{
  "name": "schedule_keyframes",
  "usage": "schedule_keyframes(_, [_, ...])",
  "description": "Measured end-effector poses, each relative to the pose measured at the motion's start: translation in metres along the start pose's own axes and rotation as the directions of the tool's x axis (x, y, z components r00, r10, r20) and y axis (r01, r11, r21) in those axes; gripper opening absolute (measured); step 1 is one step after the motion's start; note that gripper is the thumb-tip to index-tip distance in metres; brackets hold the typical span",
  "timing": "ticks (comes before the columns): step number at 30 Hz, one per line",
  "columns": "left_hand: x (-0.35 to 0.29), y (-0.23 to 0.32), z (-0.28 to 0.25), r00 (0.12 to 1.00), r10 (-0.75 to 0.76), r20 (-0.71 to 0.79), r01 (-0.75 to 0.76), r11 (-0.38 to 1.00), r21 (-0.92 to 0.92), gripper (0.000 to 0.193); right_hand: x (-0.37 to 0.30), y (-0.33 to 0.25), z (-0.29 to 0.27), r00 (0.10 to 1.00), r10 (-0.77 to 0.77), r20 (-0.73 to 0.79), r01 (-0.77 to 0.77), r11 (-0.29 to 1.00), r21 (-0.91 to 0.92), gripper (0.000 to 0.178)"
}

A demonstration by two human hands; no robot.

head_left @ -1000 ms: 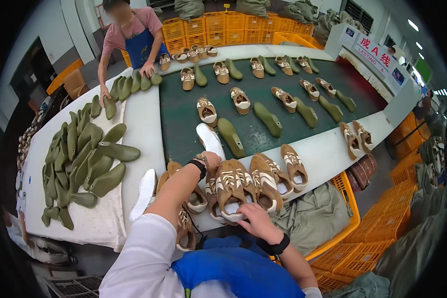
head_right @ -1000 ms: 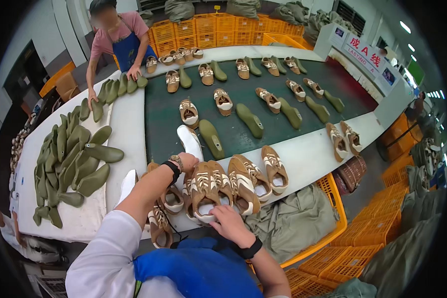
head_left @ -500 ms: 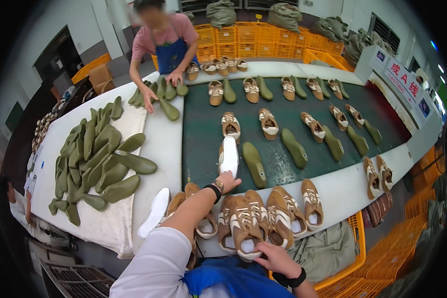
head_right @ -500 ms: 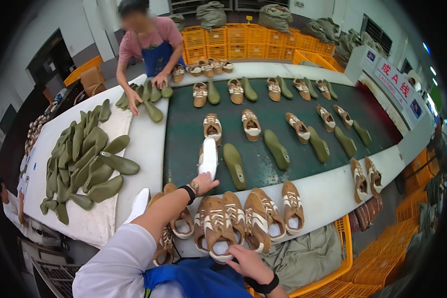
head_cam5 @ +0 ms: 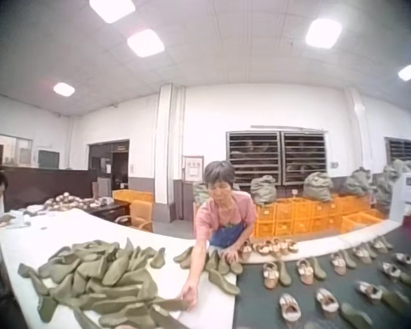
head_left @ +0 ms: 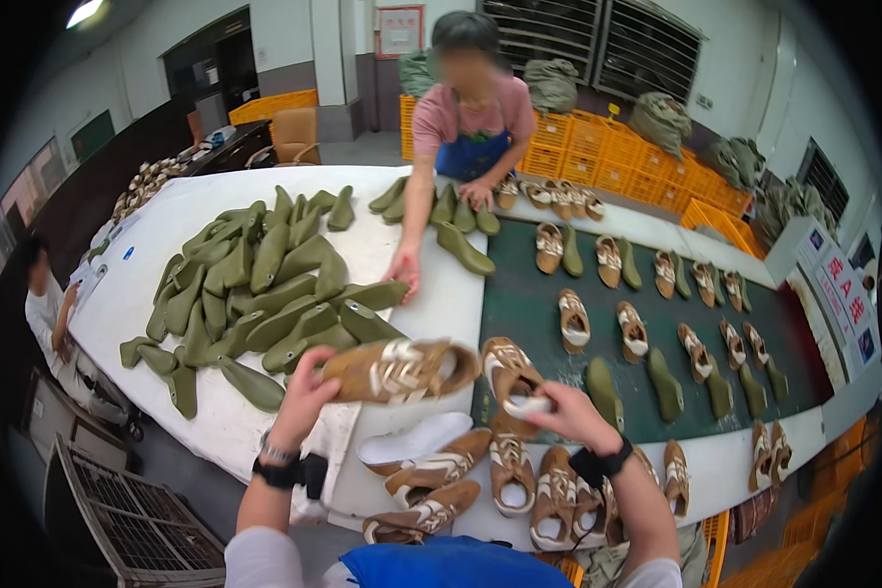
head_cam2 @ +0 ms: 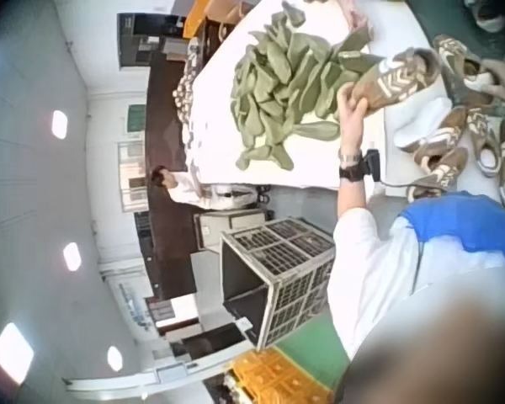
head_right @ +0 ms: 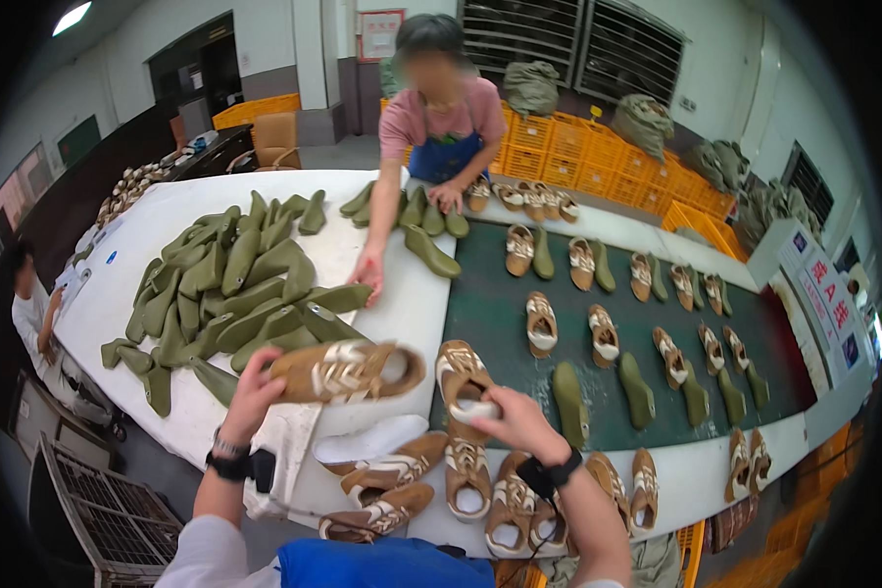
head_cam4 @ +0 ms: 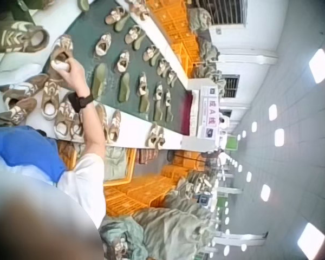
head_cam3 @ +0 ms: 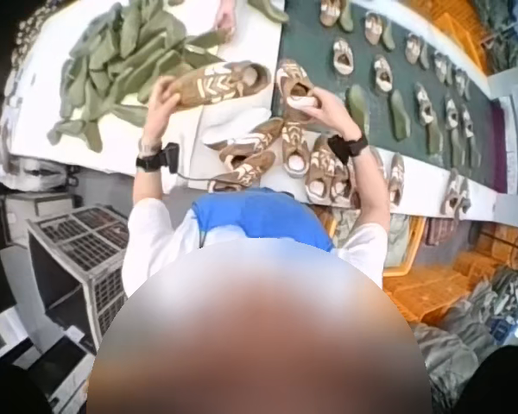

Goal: The person inserts green shoe lasts into brown canvas shoes, ties the laces, and places the finished shoes on the table. They retrieve shoes from a sack, insert insoles, and continue assembling multiple pairs while a coworker arranges lasts nearby.

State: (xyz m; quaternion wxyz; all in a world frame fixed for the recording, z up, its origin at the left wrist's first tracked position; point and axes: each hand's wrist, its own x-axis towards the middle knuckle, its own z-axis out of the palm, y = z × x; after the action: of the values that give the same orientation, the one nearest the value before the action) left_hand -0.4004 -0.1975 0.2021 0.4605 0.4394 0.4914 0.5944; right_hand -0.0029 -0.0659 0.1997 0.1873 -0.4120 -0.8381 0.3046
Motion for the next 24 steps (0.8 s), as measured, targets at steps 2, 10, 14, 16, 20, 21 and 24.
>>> schedule_keyframes(2, [-0.040, -0.011, -0.031, 0.997, -0.024, -0.076, 0.023, 0.999, -0.024, 0.045, 0.083, 0.006, 0.022, 1.000, -0.016, -0.002, 0.016, 1.000, -0.013, 0.034])
schedule_keyframes(10, [-0.118, -0.051, -0.050, 0.944, -0.218, -0.249, 0.114, 0.921, -0.373, 0.044, 0.316, 0.042, 0.096, 0.993, 0.026, -0.113, -0.053, 0.971, -0.235, 0.037])
schedule_keyframes(14, [-0.122, -0.051, -0.038, 0.915, -0.263, -0.304, 0.089, 0.871, -0.484, 0.043, 0.355, 0.059, 0.140, 0.945, -0.075, -0.318, 0.081, 0.997, 0.005, 0.060])
schedule_keyframes(16, [-0.114, -0.051, -0.029, 0.920, -0.269, -0.287, 0.089, 0.853, -0.514, 0.044, 0.339, 0.050, 0.146, 0.951, -0.161, -0.262, 0.192, 0.977, 0.094, 0.063])
schedule_keyframes(20, [-0.086, -0.056, -0.016, 0.921, -0.253, -0.295, 0.131, 0.916, -0.379, 0.046, 0.225, 0.004, 0.110, 0.788, -0.115, 0.605, -0.286, 0.801, 0.526, 0.053])
schedule_keyframes(21, [-0.079, -0.058, -0.016, 0.913, -0.275, -0.300, 0.165, 0.924, -0.345, 0.044, 0.181, -0.008, 0.101, 0.629, -0.247, 0.737, -0.486, 0.615, 0.621, 0.053])
schedule_keyframes(24, [-0.056, -0.063, -0.014, 0.930, -0.288, -0.229, 0.190, 0.909, -0.371, 0.037, 0.084, -0.039, 0.083, 0.623, -0.325, 0.712, -0.373, 0.677, 0.635, 0.058])
